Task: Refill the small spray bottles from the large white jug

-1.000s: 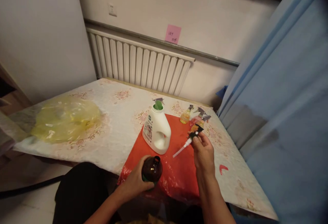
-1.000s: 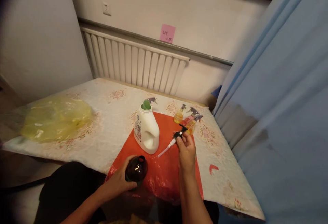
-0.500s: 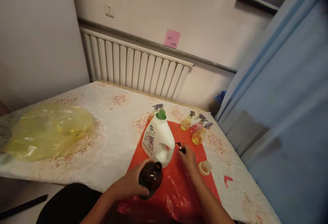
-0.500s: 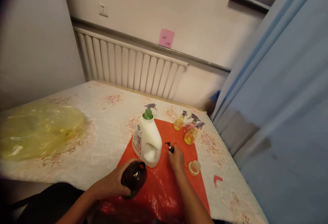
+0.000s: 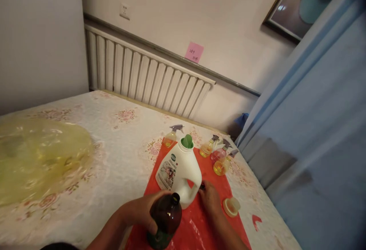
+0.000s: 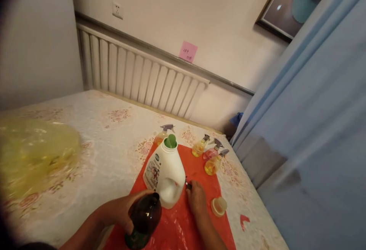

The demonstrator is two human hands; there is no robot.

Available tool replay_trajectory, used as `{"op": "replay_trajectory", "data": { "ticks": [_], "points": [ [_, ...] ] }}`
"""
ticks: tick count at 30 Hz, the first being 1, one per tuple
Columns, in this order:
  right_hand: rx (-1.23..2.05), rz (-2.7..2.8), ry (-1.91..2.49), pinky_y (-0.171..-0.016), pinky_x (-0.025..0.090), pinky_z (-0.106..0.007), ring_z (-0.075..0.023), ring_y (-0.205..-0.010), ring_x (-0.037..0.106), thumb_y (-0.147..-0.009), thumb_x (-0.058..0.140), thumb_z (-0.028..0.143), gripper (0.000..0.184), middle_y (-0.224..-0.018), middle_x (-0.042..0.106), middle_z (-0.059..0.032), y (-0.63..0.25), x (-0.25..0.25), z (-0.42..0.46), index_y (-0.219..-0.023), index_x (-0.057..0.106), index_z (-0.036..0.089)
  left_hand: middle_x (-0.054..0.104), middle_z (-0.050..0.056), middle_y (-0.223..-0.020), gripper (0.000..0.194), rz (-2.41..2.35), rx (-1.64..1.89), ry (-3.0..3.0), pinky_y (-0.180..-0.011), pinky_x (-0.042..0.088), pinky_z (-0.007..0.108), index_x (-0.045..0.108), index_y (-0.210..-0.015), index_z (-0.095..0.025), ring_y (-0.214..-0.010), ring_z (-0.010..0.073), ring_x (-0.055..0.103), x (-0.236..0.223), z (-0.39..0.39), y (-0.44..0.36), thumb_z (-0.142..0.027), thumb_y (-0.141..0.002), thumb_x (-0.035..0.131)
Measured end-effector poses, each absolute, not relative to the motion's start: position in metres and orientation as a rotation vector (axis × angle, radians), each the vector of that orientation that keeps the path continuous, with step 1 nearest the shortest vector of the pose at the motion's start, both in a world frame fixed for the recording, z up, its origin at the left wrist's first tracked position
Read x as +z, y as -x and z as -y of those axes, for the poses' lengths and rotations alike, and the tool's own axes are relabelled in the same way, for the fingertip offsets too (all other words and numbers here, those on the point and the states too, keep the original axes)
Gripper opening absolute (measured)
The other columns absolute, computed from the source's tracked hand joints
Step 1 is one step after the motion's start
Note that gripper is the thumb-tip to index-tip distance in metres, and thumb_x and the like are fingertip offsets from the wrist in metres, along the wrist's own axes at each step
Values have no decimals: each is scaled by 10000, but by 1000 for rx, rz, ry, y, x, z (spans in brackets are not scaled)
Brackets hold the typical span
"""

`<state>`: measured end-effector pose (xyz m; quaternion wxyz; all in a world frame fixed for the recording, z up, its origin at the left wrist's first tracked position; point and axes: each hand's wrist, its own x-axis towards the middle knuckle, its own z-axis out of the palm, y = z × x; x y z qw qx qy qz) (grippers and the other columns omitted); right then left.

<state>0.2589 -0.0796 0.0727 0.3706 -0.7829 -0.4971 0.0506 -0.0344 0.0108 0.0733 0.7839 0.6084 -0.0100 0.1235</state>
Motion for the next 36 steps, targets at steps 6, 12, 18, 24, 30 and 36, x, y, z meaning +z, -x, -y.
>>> {"op": "replay_trajectory", "data": {
  "ticks": [6, 12, 18, 24, 30, 36],
  "points": [
    [277, 1207, 1773, -816, 518, -407, -280, -930, 669, -812, 547, 461, 391, -1017, 727, -116, -246, 94, 84, -1033, 673, 164, 517, 103, -1380, 1082, 99, 281, -1187, -1103, 275, 514, 417, -1360, -234, -1313, 368, 407, 57, -17, 38, -407, -421, 925],
    [617, 1095, 1464, -853, 527, -407, -302, -1000, 662, -642, 753, 444, 513, -1093, 720, -117, -207, 114, 86, -1072, 674, 174, 556, 89, -1328, 1031, 122, 289, -1149, -1090, 303, 514, 460, -1315, -229, -1300, 374, 421, 57, -21, 38, -439, -416, 919],
    [612, 1017, 1548, -546, 483, -285, -199, -572, 615, -591, 778, 406, 309, -606, 692, -40, -194, 104, 69, -725, 676, 147, 531, 92, -1365, 1015, 110, 293, -1218, -1097, 308, 507, 459, -1318, -234, -1299, 364, 433, 55, -26, 47, -435, -434, 916],
    [619, 1002, 1539, -436, 369, -242, -124, -412, 467, -626, 737, 471, 342, -428, 540, 26, -187, 98, 53, -594, 586, 165, 577, 62, -1316, 994, 74, 254, -1274, -1073, 353, 494, 475, -1302, -244, -1257, 347, 480, 59, -26, 53, -349, -424, 928],
    [598, 1025, 1565, -411, 334, -232, -111, -385, 425, -624, 733, 412, 281, -406, 506, 56, -176, 118, 36, -619, 578, 178, 588, 56, -1298, 969, 87, 235, -1289, -1053, 376, 496, 490, -1300, -246, -1240, 349, 500, 65, -24, 52, -387, -440, 915],
    [566, 1105, 1591, -420, 336, -228, -106, -406, 430, -624, 736, 354, 228, -430, 515, 65, -170, 136, 21, -649, 605, 169, 603, 73, -1293, 986, 46, 224, -1354, -1024, 418, 491, 496, -1319, -235, -1221, 360, 518, 62, -22, 51, -426, -443, 907]
  ]
}}
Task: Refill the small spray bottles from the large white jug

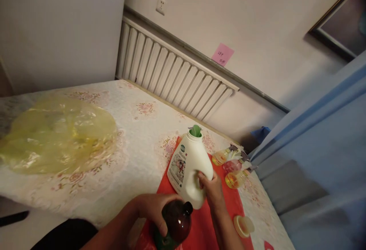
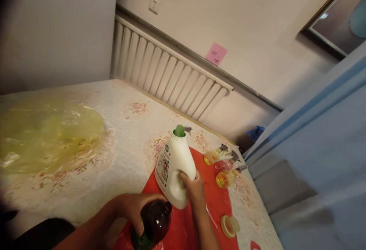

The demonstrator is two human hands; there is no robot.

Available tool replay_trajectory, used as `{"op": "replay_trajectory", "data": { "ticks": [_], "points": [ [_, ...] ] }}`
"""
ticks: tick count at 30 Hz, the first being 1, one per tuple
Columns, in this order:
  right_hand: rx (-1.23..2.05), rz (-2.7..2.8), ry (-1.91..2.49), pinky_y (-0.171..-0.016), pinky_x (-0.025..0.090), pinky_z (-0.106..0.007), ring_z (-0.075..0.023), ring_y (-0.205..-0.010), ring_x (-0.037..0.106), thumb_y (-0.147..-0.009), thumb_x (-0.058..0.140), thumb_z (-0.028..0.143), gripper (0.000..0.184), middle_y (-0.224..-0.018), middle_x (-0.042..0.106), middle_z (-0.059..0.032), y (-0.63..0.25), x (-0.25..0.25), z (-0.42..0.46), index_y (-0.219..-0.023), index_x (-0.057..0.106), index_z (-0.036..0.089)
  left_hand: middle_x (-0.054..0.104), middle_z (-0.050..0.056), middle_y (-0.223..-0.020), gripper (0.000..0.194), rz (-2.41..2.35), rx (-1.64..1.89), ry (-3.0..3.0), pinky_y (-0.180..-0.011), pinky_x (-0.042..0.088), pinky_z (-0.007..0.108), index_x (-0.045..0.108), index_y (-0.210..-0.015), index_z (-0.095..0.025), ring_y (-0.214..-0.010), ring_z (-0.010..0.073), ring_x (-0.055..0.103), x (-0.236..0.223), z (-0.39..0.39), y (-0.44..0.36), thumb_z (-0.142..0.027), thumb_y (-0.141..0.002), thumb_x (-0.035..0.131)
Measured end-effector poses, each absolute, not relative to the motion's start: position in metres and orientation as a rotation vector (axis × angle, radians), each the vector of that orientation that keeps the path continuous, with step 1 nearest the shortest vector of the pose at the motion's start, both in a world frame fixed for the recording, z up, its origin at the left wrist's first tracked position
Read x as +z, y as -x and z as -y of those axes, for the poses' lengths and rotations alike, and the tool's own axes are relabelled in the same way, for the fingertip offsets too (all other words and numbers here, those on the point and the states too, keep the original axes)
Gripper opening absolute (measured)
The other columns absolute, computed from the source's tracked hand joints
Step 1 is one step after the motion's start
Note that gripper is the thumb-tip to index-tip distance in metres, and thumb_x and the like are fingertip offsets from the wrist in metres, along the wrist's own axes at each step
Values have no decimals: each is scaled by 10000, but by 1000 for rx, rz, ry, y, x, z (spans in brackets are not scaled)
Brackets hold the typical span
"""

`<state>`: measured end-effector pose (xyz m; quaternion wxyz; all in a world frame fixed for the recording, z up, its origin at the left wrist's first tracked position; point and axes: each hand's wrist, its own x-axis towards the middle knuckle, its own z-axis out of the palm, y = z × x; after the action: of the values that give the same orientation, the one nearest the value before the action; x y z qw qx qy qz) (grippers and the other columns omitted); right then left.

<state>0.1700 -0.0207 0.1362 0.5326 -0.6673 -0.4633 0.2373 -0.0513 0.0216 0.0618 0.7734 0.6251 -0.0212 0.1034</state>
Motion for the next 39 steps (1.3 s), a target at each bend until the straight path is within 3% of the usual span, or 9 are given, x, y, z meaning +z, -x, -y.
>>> {"op": "replay_trajectory", "data": {
  "ticks": [11, 22, 27, 34, 39],
  "points": [
    [483, 1198, 1590, -445, 337, -232, -111, -410, 430, -645, 724, 400, 268, -424, 503, 73, -160, 173, 4, -695, 597, 170, 622, 55, -1259, 956, 54, 222, -1309, -988, 438, 487, 506, -1302, -260, -1186, 357, 548, 61, -19, 48, -430, -449, 902],
    [257, 1289, 1688, -461, 327, -229, -110, -429, 430, -675, 690, 354, 207, -429, 508, 58, -209, 260, 49, -659, 578, 181, 583, 90, -1296, 910, 62, 448, -1143, -1025, 392, 504, 464, -1291, -240, -1225, 348, 507, 53, -16, 35, -280, -493, 900],
    [204, 1342, 1869, -451, 304, -232, -104, -425, 399, -666, 683, 416, 263, -425, 489, 55, -225, 291, 88, -629, 559, 188, 566, 65, -1317, 900, -99, 603, -1210, -1060, 358, 507, 420, -1318, -262, -1251, 330, 485, 47, -16, 28, -177, -528, 843],
    [253, 1444, 2165, -474, 319, -238, -125, -455, 435, -674, 650, 513, 329, -441, 484, 51, -247, 301, 136, -690, 576, 192, 572, 62, -1294, 911, -295, 739, -1406, -1042, 398, 458, 385, -1336, -253, -1207, 297, 524, 45, -14, 23, -105, -531, 786],
    [309, 1482, 2325, -482, 361, -248, -137, -453, 464, -648, 641, 530, 355, -436, 482, 51, -244, 302, 154, -723, 608, 185, 560, 66, -1313, 921, -360, 736, -1492, -1036, 410, 445, 398, -1326, -254, -1217, 304, 518, 45, -8, 19, -153, -510, 811]
  ]
}}
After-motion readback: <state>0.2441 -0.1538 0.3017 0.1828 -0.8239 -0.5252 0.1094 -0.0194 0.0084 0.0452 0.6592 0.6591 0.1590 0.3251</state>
